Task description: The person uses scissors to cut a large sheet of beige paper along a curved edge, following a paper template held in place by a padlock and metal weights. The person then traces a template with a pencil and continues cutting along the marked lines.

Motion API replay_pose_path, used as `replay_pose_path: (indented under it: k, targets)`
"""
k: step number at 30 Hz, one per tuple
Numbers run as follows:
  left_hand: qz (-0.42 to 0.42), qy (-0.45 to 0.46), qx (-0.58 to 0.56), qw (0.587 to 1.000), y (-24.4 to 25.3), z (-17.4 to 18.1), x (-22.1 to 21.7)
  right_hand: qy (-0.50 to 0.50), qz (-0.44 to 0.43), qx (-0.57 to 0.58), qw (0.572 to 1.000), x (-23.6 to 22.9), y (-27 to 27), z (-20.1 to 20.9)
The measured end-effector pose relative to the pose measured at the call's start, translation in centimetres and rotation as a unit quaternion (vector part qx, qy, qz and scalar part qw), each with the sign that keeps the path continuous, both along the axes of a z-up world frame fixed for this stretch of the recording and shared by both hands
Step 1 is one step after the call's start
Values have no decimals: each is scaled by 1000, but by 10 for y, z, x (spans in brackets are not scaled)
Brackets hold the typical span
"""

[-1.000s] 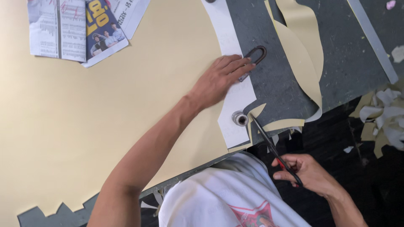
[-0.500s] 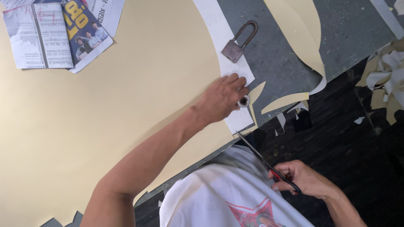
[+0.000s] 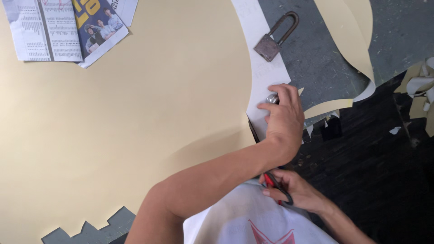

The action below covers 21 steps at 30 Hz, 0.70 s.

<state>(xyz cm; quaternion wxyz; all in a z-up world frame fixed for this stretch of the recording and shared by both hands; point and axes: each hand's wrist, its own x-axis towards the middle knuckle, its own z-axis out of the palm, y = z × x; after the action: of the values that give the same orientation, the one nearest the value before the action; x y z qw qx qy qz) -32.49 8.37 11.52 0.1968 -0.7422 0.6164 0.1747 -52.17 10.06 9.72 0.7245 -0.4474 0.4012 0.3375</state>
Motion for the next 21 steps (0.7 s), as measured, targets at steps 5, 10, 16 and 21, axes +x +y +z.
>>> replay_pose_path:
  k: [5, 10, 16, 21]
  targets:
    - [27, 12, -9, 1000, 1, 2, 2, -57, -27, -21, 998, 17, 25, -8]
    - [-2, 8, 8, 1000, 2, 7, 7, -128, -28, -47, 990, 30, 53, -8]
    - [-19, 28, 16, 999, 2, 10, 12, -213, -76, -140, 964, 41, 82, -16]
    - [-34, 20, 12, 999, 2, 10, 14, -175, -69, -115, 975, 47, 85, -9]
